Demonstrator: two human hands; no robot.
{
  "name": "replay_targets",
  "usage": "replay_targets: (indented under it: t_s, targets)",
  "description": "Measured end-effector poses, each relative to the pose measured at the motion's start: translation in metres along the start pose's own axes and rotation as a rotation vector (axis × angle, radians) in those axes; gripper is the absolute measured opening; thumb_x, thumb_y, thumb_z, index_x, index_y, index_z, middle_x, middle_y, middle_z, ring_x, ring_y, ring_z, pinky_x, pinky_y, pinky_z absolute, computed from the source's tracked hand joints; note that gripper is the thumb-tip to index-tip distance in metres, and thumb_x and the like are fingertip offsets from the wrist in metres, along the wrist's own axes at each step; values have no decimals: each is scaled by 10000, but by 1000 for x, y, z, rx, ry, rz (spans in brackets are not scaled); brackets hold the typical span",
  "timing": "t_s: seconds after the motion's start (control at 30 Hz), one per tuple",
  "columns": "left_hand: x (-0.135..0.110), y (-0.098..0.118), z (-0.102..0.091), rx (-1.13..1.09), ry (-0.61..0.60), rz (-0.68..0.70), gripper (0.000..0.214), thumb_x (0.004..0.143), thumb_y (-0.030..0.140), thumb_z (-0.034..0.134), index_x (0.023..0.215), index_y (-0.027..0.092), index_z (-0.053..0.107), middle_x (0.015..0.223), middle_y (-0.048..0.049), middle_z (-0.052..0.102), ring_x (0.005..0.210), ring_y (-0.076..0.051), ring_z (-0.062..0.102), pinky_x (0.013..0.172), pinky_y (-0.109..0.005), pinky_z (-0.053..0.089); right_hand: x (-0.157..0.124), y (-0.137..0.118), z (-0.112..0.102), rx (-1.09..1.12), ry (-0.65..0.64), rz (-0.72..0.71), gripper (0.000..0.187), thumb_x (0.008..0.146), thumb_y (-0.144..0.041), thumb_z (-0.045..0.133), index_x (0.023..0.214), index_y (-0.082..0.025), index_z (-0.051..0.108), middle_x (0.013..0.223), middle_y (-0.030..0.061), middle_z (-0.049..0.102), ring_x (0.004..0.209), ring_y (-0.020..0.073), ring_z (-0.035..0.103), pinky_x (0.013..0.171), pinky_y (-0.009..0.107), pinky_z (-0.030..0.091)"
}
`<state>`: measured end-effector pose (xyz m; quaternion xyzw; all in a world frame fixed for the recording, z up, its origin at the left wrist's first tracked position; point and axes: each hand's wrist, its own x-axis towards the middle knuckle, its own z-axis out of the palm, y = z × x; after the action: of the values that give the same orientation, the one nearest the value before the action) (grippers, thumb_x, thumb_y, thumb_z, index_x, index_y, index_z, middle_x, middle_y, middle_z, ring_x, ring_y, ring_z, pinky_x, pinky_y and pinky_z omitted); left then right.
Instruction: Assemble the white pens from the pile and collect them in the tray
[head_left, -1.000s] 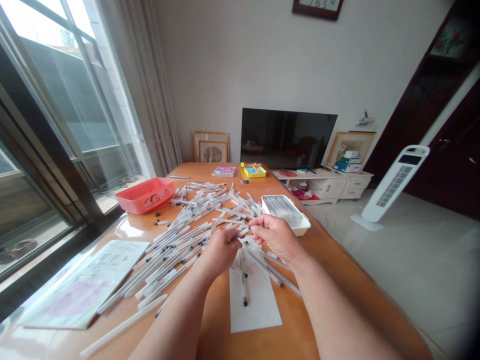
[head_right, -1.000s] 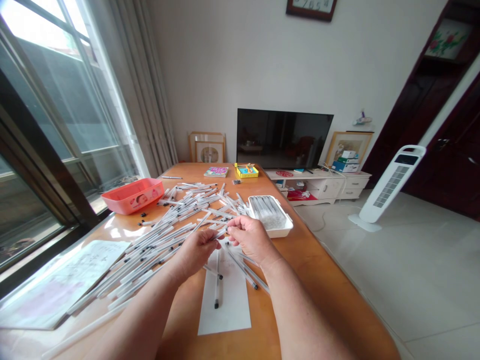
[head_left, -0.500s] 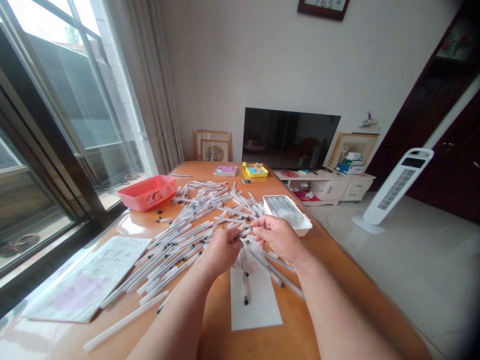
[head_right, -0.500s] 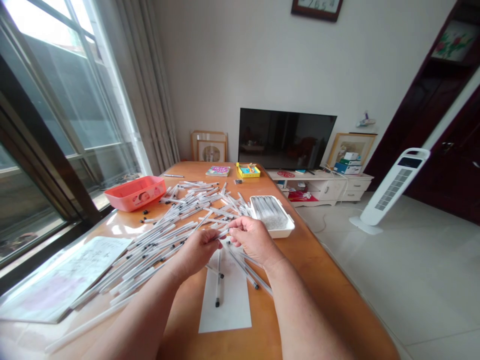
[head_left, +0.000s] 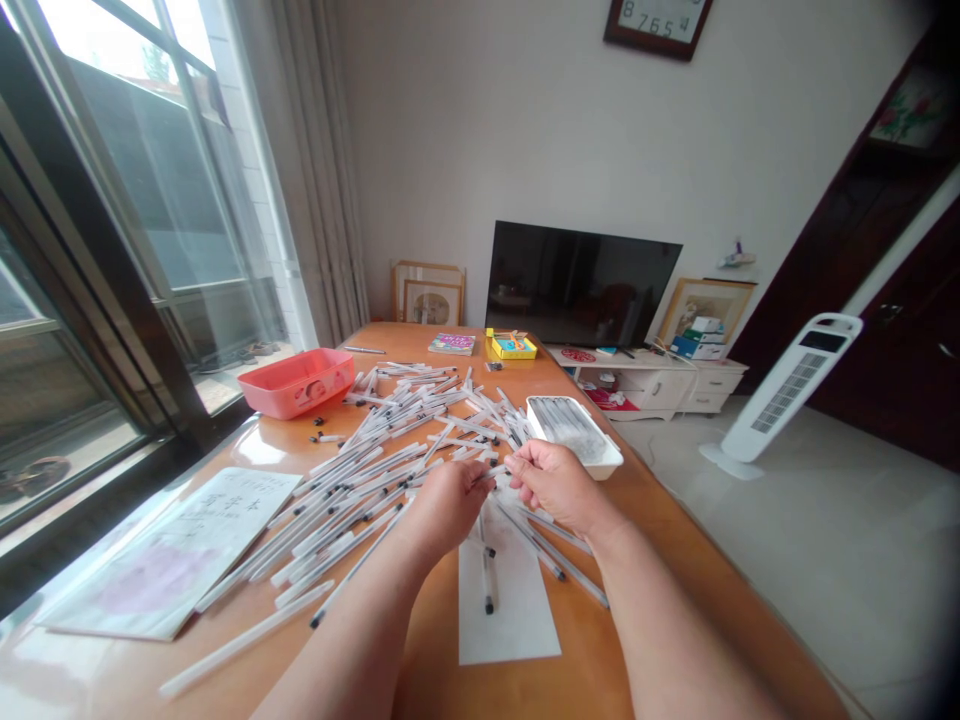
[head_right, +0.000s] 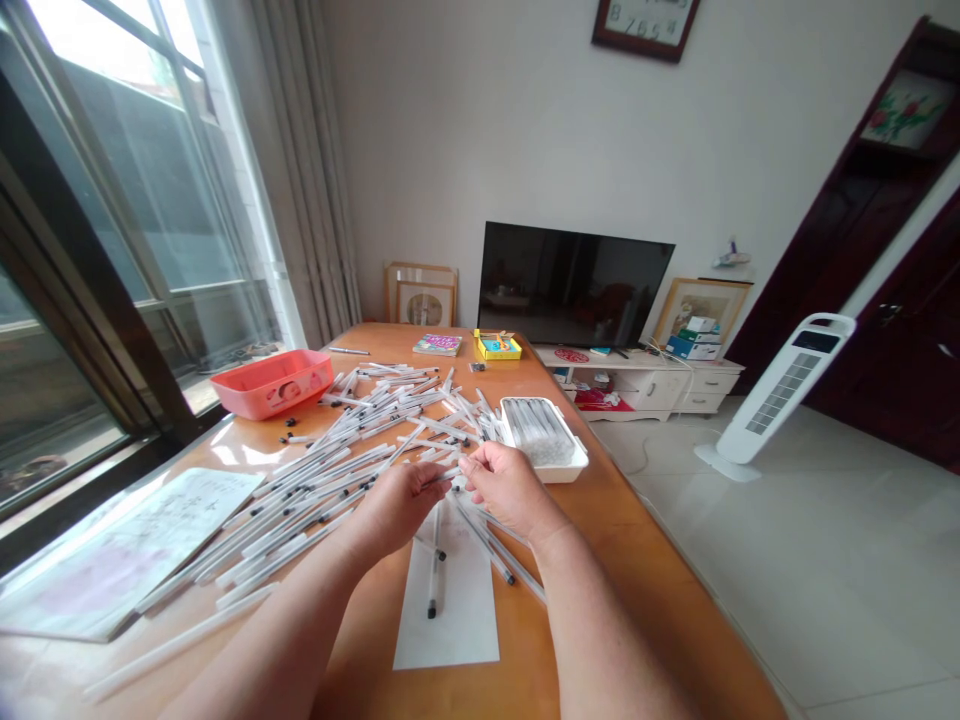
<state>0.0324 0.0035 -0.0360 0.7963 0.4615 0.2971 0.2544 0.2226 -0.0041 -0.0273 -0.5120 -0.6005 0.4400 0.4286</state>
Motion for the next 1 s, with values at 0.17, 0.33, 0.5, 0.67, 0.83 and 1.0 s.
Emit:
replay_targets:
  t_s: [0.17,0.33,0.5,0.67,0.83,1.0]
  targets:
    - [0,2,0,42,23,51,240,895,314,489,692,189,515,652,26,502,633,-126,414,622,-257,291,5,10,3,-189,57,-126,474,899,-606,537,664,-196,514,562,-36,482,533,112,445,507,233,355]
    - [0,3,-2,40,14,55,234,902,306,480,703,191,522,663,20,513,640,-131,431,632,-256,300,5,11,2,-168,37,-70,561,910,-689,456,636,-202,503,512,-38,439,487,117,430,501,248,346]
    - [0,-1,-3,30,41,22,267,902,333,488,676,191,497,629,27,468,621,-130,398,607,-259,280,1,2,0,-127,60,-88,481,922,-640,477,773,-200,603,622,-8,580,546,133,498,547,253,406]
    - [1,-5,-2,32,42,11,273,896,344,504,672,189,518,620,28,472,624,-132,397,597,-259,268,0,0,2,-119,-6,-147,312,896,-512,590,865,-202,612,754,-3,631,629,135,537,604,253,435]
    - [0,-2,0,9,32,59,243,897,335,506,727,189,600,679,-3,571,663,-152,472,648,-264,328,3,6,2,-254,49,-184,432,931,-559,510,688,-203,540,585,-22,526,567,135,465,551,253,363]
    - [-1,4,-2,-9,27,60,244,894,340,510,738,190,623,688,-11,588,674,-159,490,669,-265,352,3,6,0,-256,45,-128,546,922,-660,459,628,-204,518,517,-26,456,533,139,441,537,261,349]
